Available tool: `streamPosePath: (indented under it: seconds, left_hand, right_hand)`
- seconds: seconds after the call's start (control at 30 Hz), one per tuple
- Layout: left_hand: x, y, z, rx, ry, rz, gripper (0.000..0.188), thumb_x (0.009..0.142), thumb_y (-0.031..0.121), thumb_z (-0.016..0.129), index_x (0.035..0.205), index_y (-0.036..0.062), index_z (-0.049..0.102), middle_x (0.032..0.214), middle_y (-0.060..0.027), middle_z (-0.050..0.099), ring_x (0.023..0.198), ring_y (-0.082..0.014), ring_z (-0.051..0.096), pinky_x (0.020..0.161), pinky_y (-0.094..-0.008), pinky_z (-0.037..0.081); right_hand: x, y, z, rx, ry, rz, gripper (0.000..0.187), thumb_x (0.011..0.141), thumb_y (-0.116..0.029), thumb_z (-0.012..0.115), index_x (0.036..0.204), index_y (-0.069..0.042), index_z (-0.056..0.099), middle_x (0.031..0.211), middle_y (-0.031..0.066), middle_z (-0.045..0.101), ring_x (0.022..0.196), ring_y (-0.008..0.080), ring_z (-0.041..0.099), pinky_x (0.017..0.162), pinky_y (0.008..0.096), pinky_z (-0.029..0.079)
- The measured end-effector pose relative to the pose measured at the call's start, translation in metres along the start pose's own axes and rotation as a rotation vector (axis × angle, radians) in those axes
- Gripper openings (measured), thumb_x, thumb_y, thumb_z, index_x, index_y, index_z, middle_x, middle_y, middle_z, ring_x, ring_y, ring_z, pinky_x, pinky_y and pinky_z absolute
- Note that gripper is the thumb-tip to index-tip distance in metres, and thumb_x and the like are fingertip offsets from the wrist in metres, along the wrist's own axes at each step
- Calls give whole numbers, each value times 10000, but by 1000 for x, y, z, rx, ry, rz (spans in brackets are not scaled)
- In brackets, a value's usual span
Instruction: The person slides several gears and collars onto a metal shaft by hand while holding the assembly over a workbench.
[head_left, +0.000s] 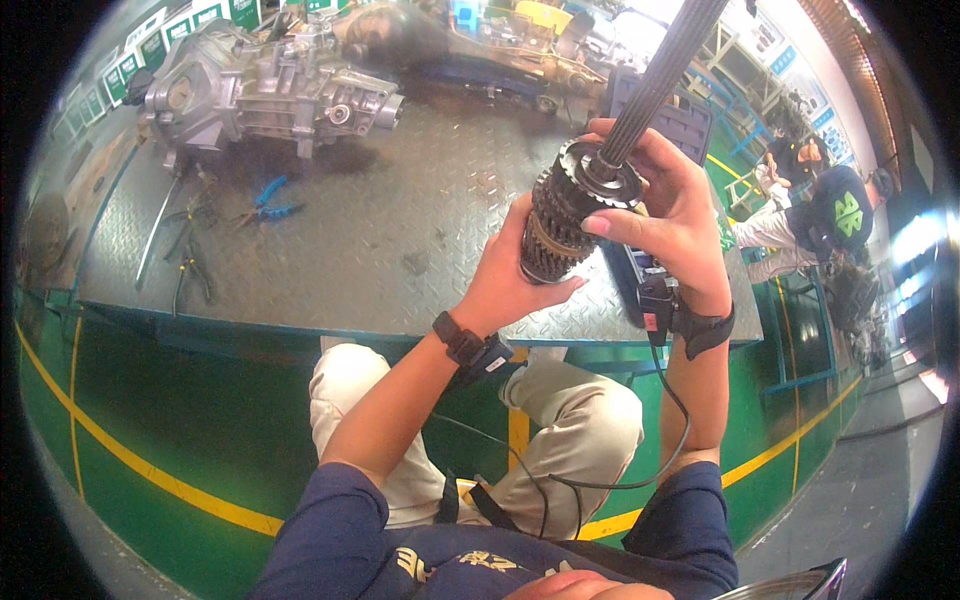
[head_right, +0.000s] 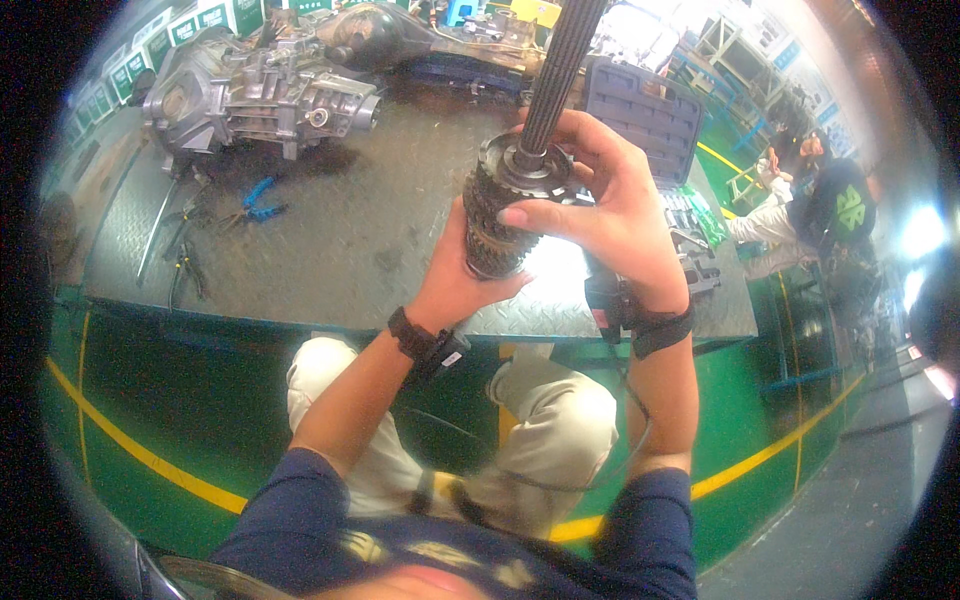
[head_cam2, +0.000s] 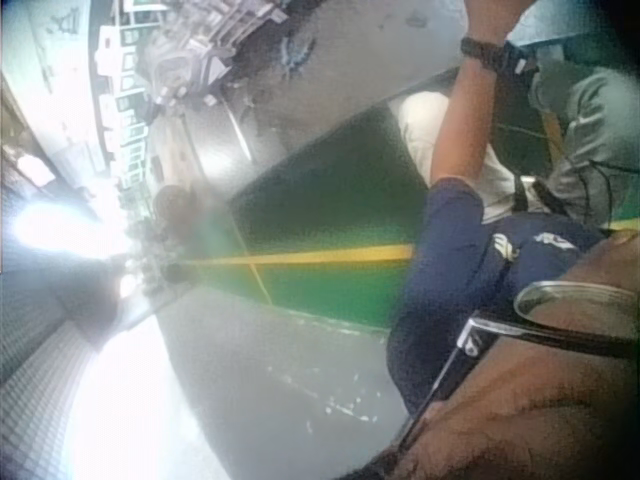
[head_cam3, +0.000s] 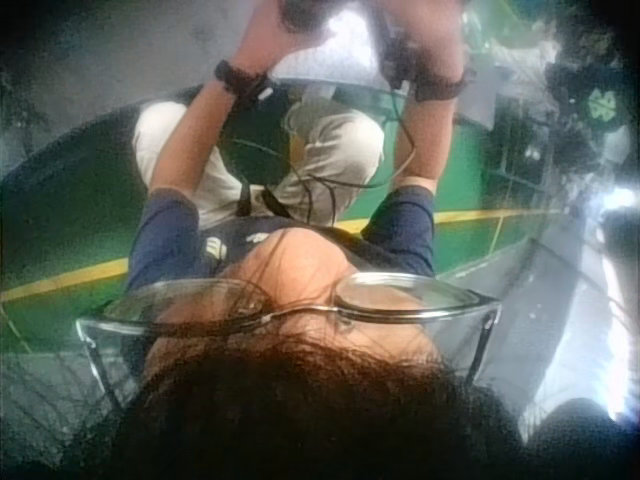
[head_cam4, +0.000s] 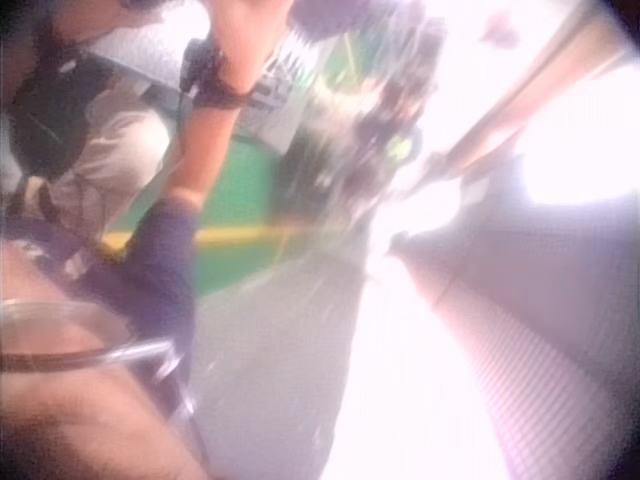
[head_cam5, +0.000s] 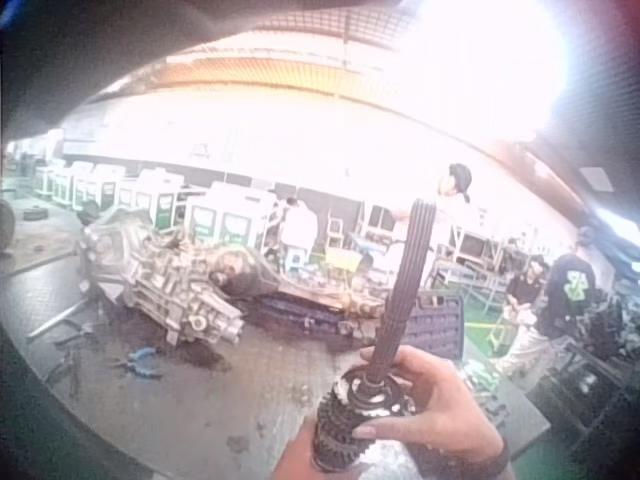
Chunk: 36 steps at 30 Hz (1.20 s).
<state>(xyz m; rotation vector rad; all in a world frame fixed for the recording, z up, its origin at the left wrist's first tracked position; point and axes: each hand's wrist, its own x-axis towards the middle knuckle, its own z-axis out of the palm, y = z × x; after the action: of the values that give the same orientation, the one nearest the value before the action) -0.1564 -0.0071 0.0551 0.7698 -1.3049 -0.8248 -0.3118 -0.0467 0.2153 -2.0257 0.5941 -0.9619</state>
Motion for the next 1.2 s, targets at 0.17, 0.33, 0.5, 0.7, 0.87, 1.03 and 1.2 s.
streamPosePath:
  seconds: [0.17, 0.33, 0.5, 0.7, 0.87, 1.03, 1.2]
  left_hand:
    - [0, 5, -1, 55, -17, -7, 971, 691, 201, 968, 1468, 75, 398, 1351, -120, 599, 1242, -225, 599, 1049, -415, 501]
    - [-1, -6, -1, 65, -4, 104, 980, 727, 238, 949, 1515, 140, 375, 1271, -152, 709, 1184, -292, 716, 991, -410, 567]
    - [-1, -3, 1, 107, 7, 139, 971, 729, 235, 947, 1513, 139, 381, 1259, -150, 713, 1175, -291, 719, 997, -405, 563]
    - [-3, -3, 2, 153, -18, 143, 967, 733, 234, 945, 1514, 137, 384, 1263, -147, 708, 1170, -292, 719, 995, -409, 562]
    - [0, -5, 7, 159, 17, 171, 951, 740, 240, 935, 1514, 128, 394, 1271, -169, 698, 1174, -308, 717, 994, -414, 561]
    - [4, -6, -2, 80, 50, 117, 941, 735, 229, 925, 1515, 128, 408, 1281, -188, 688, 1188, -340, 705, 1003, -422, 552]
    - [10, -14, 3, 14, 77, 220, 911, 717, 162, 893, 1505, 156, 435, 1231, -210, 679, 1142, -420, 681, 972, -461, 548]
  right_hand:
    - [-6, -10, 11, -124, 98, 42, 709, 724, -94, 941, 1350, 17, 627, 1218, 66, 687, 1162, 156, 648, 1053, 348, 504]
    - [-15, -4, 2, -200, 84, -20, 666, 723, -98, 934, 1309, 27, 645, 1233, 65, 660, 1140, 164, 640, 1021, 344, 510]
    - [-32, -5, -5, 49, 147, 71, 722, 728, -91, 926, 1358, 26, 593, 1268, 71, 643, 1147, 170, 631, 1019, 332, 494]
    - [-29, 16, 9, 164, 166, -32, 800, 746, -42, 920, 1423, 54, 504, 1336, 133, 649, 1227, 196, 620, 1075, 346, 484]
    - [-32, 16, 14, 349, 291, -87, 655, 888, -33, 808, 1459, 105, 518, 1351, 166, 660, 1190, 212, 660, 1017, 353, 543]
    - [-23, 29, 11, 172, 293, -38, 579, 1036, -252, 670, 1454, 117, 514, 1479, 237, 575, 1320, 321, 609, 1163, 474, 450]
    - [-16, 30, 15, 126, 448, -51, 588, 1065, -330, 633, 1421, 125, 526, 1329, 219, 655, 1209, 286, 650, 1046, 418, 522]
